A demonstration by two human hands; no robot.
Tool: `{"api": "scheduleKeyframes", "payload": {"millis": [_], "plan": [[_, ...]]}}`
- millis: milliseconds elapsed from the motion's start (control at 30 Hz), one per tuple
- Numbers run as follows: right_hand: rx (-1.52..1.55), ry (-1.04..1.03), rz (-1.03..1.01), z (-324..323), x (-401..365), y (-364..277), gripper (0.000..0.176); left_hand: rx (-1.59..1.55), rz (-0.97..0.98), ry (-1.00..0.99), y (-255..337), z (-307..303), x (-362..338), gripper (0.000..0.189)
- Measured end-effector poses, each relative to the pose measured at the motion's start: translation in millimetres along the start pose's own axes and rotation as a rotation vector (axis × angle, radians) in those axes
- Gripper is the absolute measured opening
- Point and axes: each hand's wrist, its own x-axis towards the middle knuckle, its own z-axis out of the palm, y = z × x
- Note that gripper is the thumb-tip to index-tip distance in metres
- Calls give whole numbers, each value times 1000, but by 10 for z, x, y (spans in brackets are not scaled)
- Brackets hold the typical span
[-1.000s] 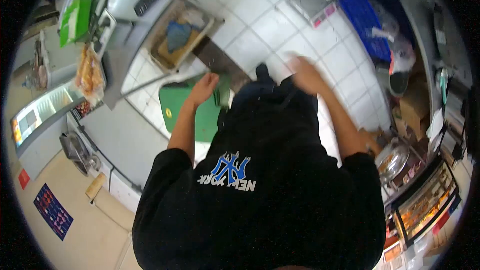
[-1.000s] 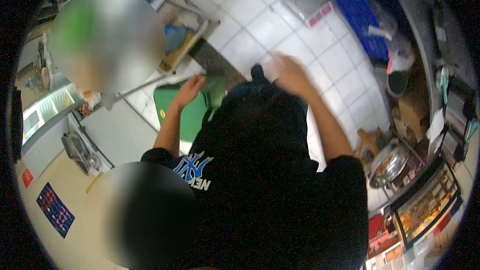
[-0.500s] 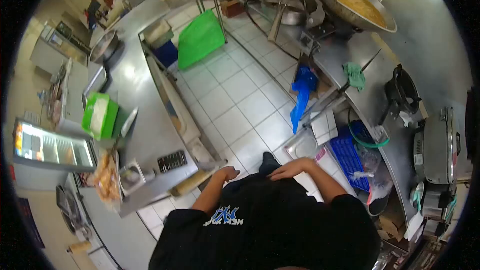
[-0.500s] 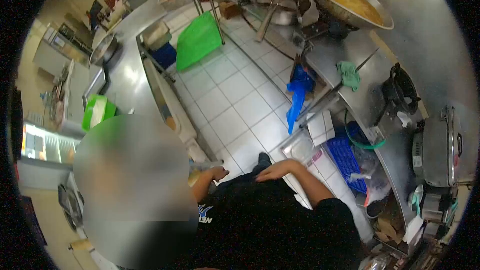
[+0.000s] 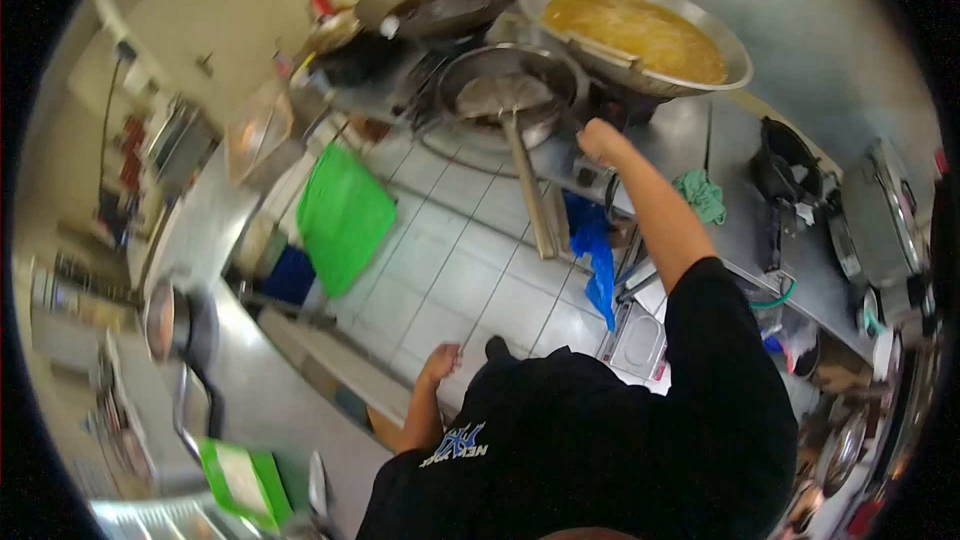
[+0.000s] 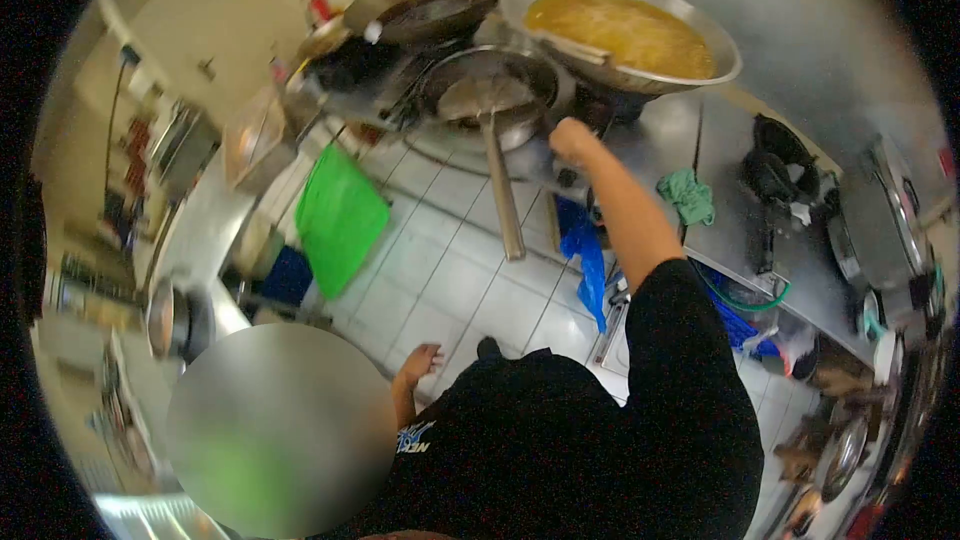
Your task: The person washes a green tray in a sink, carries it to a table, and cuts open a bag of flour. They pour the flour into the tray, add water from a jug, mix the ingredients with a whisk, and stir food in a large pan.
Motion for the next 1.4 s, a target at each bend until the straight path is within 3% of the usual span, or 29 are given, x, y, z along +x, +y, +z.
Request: {"api": "scheduleKeyframes", "payload": {"millis": [67,100,200,267,400,433,500,600,667,733,800,867,900,967,1000,1033,1100,1167,1233,1267,1333,1400], "plan": [[-78,169,-65,-54,-186,-97,38,-40,-145,36,-37,-345,211,43],[-209,255,-59,-126,-375,-177,26,-48,-238,67,-8,-519,294,43],[-310,382,-84,-311,-1082,-499,21,-65,-285,-143,57,-983,490,44],[-304,393,-39,-475,-1455,-822,24,297,-87,-372,-428,-1434,1108,40],[-216,528,-47,-802,-1905,-1334,39,457,-217,-401,-347,-1833,1546,33],[-210,509,-23,-959,-2011,-1439,42,588,-125,-400,-252,-1813,1653,33],[-219,533,29,-1305,-2209,-1505,46,526,-45,-421,-2,-1709,1869,35],[-337,606,141,-1861,-2535,-1265,42,-69,-116,-467,400,-1371,2034,42],[-461,663,70,-2237,-2659,-952,40,-36,-135,-338,696,-1121,1908,42],[-588,585,213,-2643,-2794,-971,41,-7,-137,-271,860,-983,1787,43],[-680,574,28,-3032,-2799,-478,36,91,-69,-322,487,-1055,1942,45],[-719,445,58,-3378,-2810,-331,38,276,35,-382,-19,-1170,2132,48],[-744,378,78,-3487,-2824,-305,39,493,170,-433,-282,-1234,2227,49],[-901,373,-67,-3562,-2758,-354,37,1260,731,-517,-160,-1277,1916,52],[-981,370,-144,-3576,-2699,-420,37,1100,650,-592,-155,-1362,1761,59],[-991,260,-45,-3569,-2586,-573,36,1041,513,-564,-262,-1454,1740,55],[-995,42,146,-3480,-2304,-843,35,925,417,-533,-547,-1707,1802,47],[-999,31,114,-3305,-1998,-602,34,816,412,-515,-603,-1848,1729,39],[-1010,48,310,-2958,-1662,-431,29,679,457,-496,-574,-1816,1642,31],[-912,147,229,-2790,-1543,-242,28,588,456,-481,-568,-1768,1588,28],[-824,201,201,-2569,-1295,-93,25,295,306,-429,-554,-1617,1595,26],[-750,265,201,-2449,-942,127,23,-225,-244,-282,-427,-1380,1421,28]]}}
